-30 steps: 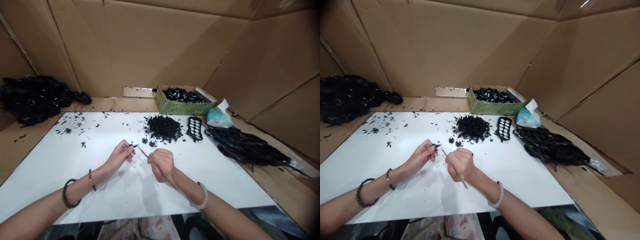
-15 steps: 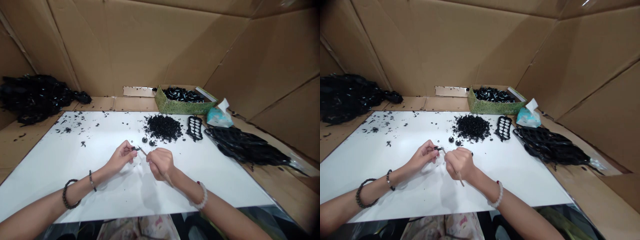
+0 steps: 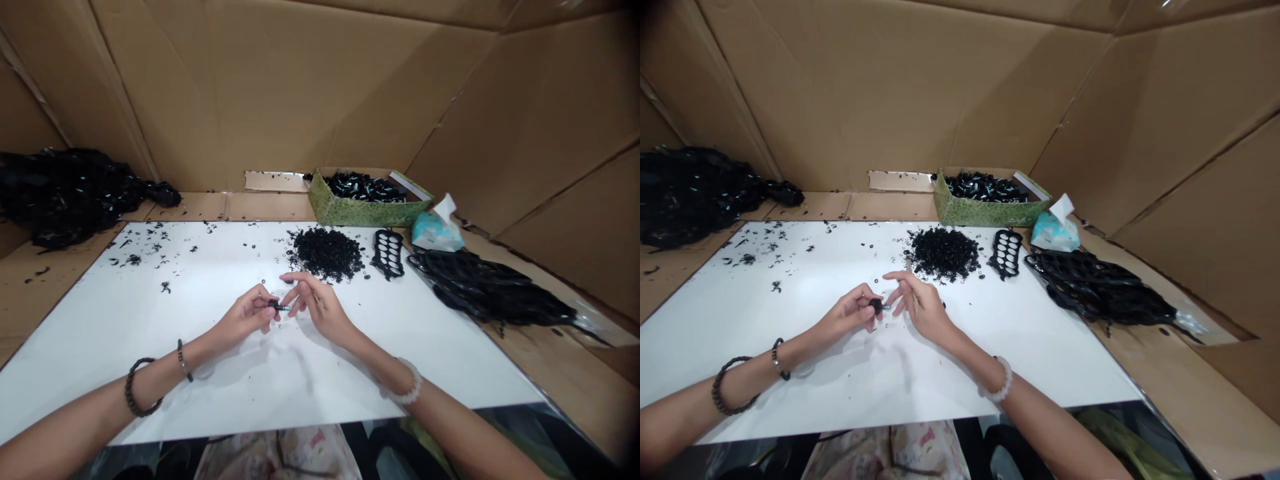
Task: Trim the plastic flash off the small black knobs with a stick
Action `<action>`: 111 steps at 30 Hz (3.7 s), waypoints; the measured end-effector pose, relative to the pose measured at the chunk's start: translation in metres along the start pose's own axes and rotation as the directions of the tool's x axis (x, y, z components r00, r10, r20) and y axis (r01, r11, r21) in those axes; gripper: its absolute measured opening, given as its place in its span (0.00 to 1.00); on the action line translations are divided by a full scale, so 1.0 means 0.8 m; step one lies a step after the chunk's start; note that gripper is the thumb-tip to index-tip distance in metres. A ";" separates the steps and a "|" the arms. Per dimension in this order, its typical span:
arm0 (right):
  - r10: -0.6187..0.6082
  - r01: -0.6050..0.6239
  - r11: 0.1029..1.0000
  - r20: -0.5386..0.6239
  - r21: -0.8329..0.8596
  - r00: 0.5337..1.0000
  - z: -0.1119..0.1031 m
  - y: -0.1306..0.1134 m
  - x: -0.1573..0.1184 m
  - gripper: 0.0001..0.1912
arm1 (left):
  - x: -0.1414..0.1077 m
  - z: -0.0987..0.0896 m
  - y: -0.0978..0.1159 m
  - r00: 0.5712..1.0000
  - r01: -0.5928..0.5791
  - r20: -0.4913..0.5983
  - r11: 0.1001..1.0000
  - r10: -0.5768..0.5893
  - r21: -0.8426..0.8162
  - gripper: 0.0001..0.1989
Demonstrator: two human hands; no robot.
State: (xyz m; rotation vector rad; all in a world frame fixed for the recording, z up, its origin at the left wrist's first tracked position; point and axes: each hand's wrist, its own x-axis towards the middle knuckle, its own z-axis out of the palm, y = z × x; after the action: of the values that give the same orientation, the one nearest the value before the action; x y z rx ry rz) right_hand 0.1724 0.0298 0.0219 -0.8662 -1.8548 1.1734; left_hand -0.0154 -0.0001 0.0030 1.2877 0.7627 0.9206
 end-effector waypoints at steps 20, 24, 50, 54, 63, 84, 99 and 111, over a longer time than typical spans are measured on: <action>0.038 -0.039 0.999 -0.044 -0.020 0.998 0.011 0.009 0.002 0.10 | 0.002 0.001 0.004 0.988 0.030 -0.146 0.986 -0.054 -0.164 0.12; 0.030 -0.027 0.998 -0.068 0.051 0.997 0.012 0.010 0.003 0.10 | 0.004 0.001 0.001 0.974 0.024 -0.221 0.989 -0.056 -0.144 0.13; -0.265 -0.098 0.725 -0.407 -0.682 0.874 -0.069 0.027 0.030 0.14 | 0.008 -0.001 0.009 0.924 0.054 -0.338 0.936 -0.179 -0.349 0.14; -0.232 -0.080 0.757 -0.380 -0.649 0.895 -0.054 0.029 0.026 0.07 | 0.009 -0.003 0.007 0.928 0.060 -0.327 0.939 -0.177 -0.339 0.13; -0.320 -0.047 0.753 -0.427 -0.656 0.846 -0.055 0.024 0.028 0.23 | 0.006 -0.001 0.010 0.941 0.074 -0.296 0.955 -0.163 -0.289 0.13; -0.796 0.755 0.286 0.293 -0.590 0.530 -0.001 -0.004 -0.012 0.05 | 0.010 0.000 0.004 0.903 0.071 -0.383 0.947 -0.194 -0.313 0.19; -0.761 0.711 0.277 0.305 -0.646 0.573 0.003 -0.005 -0.013 0.05 | 0.010 -0.002 0.002 0.913 0.064 -0.364 0.947 -0.182 -0.314 0.18; -0.765 0.692 0.294 0.272 -0.659 0.584 0.007 -0.005 -0.014 0.06 | 0.008 -0.003 0.005 0.944 0.054 -0.299 0.960 -0.139 -0.276 0.14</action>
State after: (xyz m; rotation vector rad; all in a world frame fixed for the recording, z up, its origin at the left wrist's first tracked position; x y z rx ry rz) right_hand 0.1725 0.0167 0.0216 -0.2786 -2.2468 -0.2473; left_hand -0.0153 0.0069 0.0070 0.8701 0.9086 1.1226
